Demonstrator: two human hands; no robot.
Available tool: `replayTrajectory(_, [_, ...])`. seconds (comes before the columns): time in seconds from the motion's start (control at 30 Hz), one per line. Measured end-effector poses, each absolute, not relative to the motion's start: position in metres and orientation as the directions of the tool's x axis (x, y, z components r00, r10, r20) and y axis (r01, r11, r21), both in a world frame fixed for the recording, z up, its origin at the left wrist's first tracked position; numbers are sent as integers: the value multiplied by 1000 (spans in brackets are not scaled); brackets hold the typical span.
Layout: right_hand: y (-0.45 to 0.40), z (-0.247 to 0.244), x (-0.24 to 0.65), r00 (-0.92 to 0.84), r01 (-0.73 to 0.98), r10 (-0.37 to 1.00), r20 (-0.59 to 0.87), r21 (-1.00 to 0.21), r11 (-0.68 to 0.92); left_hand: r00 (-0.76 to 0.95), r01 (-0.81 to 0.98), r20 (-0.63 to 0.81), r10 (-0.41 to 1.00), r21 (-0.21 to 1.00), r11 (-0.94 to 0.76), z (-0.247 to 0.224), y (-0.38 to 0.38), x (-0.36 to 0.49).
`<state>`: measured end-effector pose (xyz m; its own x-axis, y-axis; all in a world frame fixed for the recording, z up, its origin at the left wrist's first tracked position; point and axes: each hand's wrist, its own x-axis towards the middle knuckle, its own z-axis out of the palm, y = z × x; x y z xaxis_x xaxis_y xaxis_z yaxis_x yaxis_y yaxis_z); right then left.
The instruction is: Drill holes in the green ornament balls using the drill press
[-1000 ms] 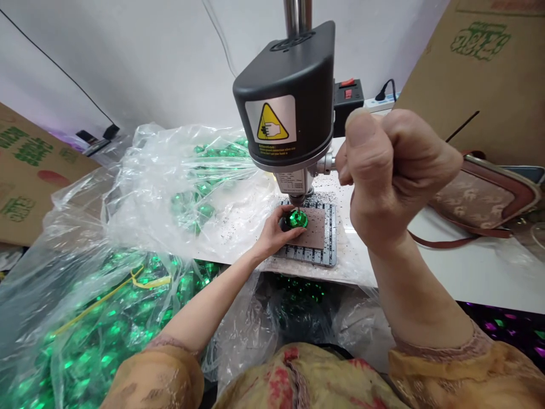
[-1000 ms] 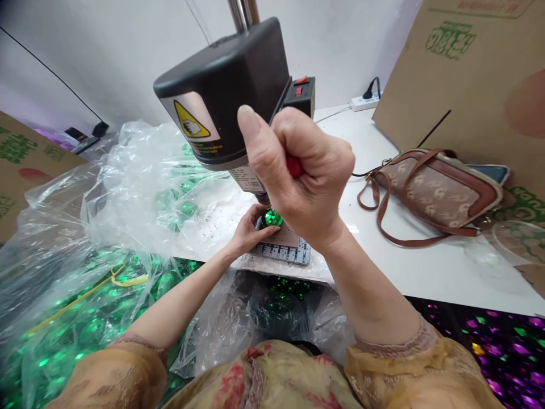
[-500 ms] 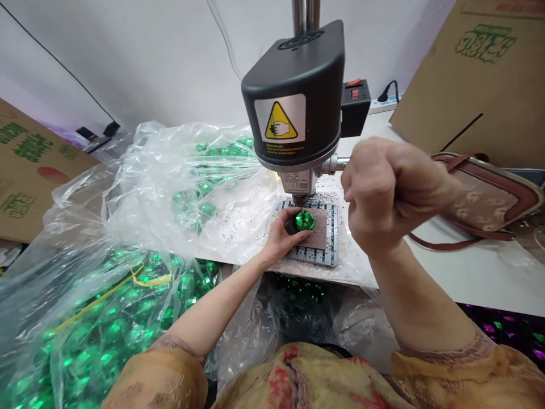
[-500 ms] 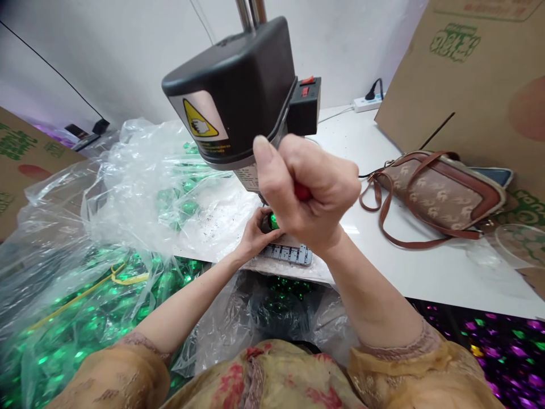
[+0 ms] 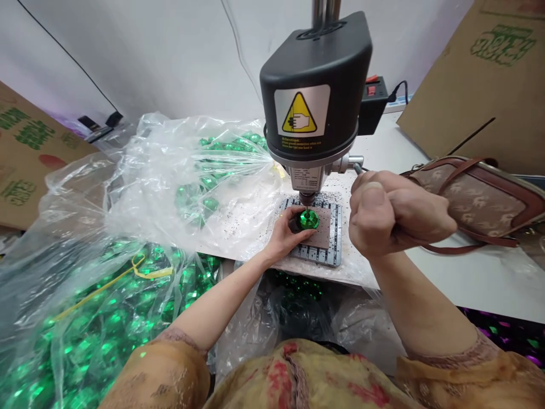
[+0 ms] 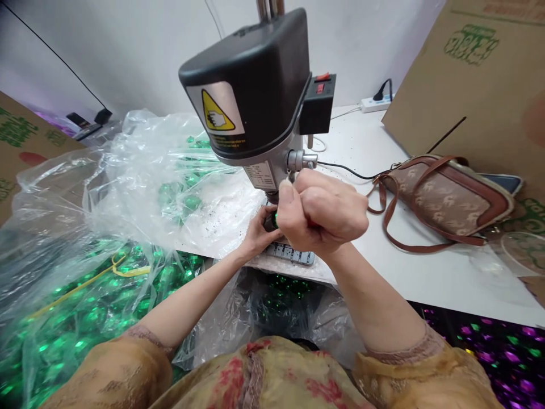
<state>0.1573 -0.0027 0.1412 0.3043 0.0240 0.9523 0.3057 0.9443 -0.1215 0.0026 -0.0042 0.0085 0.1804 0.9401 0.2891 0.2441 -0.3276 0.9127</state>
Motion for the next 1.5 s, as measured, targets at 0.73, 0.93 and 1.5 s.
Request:
replayTrajectory(0.73, [-11, 142, 160, 179, 249, 17, 984, -62, 967, 169, 240, 287, 943, 916, -322, 7, -3, 4])
replayTrajectory(0.93, [-12, 190, 151, 421, 170, 382, 823, -485, 858, 54, 442, 413, 909, 807, -393, 13, -23, 3])
replayTrajectory(1.5, [-9, 192, 152, 407, 93, 408, 818, -481, 872, 863, 343, 304, 403, 234, -910, -2, -108, -49])
